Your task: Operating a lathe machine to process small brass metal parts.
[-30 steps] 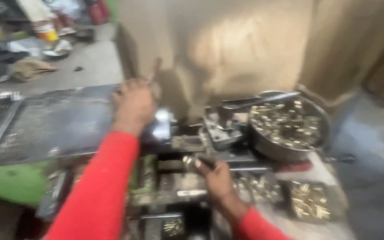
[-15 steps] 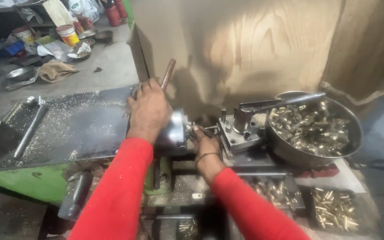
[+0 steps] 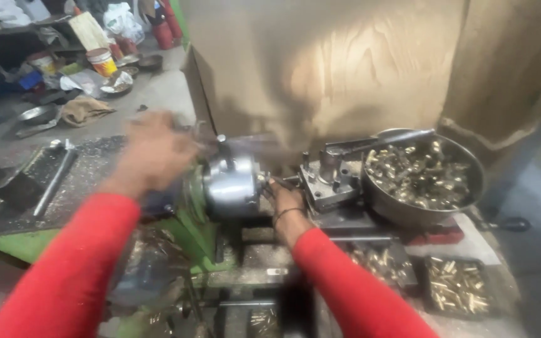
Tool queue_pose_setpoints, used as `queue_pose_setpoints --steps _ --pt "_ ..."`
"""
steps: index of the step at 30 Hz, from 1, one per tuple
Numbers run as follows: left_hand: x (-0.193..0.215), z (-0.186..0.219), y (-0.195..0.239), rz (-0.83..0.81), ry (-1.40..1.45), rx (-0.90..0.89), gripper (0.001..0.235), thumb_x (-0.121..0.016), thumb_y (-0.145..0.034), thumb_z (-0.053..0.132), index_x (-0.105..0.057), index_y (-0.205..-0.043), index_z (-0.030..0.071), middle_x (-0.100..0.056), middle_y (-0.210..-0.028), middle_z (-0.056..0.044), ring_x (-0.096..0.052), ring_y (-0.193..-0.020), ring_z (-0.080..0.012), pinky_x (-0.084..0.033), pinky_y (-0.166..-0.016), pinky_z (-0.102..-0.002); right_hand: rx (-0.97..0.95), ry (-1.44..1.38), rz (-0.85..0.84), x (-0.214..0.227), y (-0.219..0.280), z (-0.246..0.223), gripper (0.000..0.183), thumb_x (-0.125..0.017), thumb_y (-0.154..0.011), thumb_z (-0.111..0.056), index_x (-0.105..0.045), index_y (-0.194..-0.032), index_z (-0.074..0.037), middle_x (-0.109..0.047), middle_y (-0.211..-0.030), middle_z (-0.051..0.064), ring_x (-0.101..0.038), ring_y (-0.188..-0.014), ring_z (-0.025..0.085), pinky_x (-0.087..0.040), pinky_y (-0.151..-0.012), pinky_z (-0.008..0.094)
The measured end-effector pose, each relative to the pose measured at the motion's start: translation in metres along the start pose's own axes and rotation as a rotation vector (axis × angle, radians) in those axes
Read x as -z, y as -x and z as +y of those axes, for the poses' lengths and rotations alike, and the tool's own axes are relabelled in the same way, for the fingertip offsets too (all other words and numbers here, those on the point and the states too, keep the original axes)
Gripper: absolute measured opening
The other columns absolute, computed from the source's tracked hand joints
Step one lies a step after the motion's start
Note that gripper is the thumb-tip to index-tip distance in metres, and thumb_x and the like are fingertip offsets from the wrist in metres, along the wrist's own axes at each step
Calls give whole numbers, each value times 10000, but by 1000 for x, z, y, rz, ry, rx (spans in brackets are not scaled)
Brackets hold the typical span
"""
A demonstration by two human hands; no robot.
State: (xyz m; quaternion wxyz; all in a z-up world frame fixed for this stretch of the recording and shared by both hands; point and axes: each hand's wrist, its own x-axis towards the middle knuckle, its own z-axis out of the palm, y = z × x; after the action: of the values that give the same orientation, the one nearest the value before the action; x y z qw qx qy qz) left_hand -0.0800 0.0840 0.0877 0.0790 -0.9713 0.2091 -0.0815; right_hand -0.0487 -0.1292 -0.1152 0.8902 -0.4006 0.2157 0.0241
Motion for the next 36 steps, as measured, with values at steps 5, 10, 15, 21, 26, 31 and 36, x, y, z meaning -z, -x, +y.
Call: queue_pose_setpoints --steps 5,10,15,21,26,31,36 --pt "14 -7 16 147 315 315 560 -393 -998 518 -663 -1267 107 -469 -1410 -170 -436 -1375 -310 -232 -1260 -566 -30 187 -30 -14 32 -22 187 -606 -973 -126 -695 -1123 -57 -764 -1114 96 -727 -1028 188 -494 -1003 324" --pt "-25 19 18 172 262 111 671 -491 -967 554 -527 -1361 11 -407 -1418 -253 -339 -1395 -385 -170 -1175 -631 -76 31 -164 1 12 -18 294 -508 -1038 -221 -654 -1134 15 -752 -1102 164 -721 -1034 267 -581 -990 378" --pt "-39 26 17 213 166 78 801 -580 -923 578 -466 -1402 -53 -392 -1412 -309 -339 -1370 -427 -216 -1137 -622 125 214 -118 -21 81 -73 589 -466 -1038 -500 -622 -1272 18 -667 -1147 266 -669 -1023 331 -572 -946 436" --pt "-61 27 -17 234 5 279 409 -631 -870 197 -620 -1232 5 -602 -1208 -207 -659 -1085 -360 -530 -977 -507 1252 1527 51 -87 101 -134 933 -780 -807 -608 -435 -1472 -51 -462 -1466 166 -415 -1404 305 -350 -1236 468" --pt "-24 29 -23 -190 88 333 245 -566 -1006 296 -628 -1159 115 -665 -746 -73 -666 -620 -211 -598 -599 -401 1287 2407 -238 -125 88 -135 492 -833 -690 -535 -777 -1062 -220 -463 -1453 162 -303 -1429 392 -273 -1148 601" --pt "-55 -7 -38 -21 -5 99 294 -679 -883 296 -644 -1122 128 -641 -739 -56 -641 -640 -214 -567 -611 -392 872 2409 -278 -137 49 -112 590 -755 -767 -704 -768 -1013 -168 -665 -1018 54 -617 -1017 224 -516 -929 409" --pt "-57 -20 -43 -53 -8 -46 329 -661 -905 324 -627 -1144 100 -673 -711 -70 -695 -622 -241 -592 -596 -416 851 2295 -131 -120 37 -89 560 -726 -729 -756 -743 -980 -255 -602 -715 -11 -602 -714 165 -539 -701 359"
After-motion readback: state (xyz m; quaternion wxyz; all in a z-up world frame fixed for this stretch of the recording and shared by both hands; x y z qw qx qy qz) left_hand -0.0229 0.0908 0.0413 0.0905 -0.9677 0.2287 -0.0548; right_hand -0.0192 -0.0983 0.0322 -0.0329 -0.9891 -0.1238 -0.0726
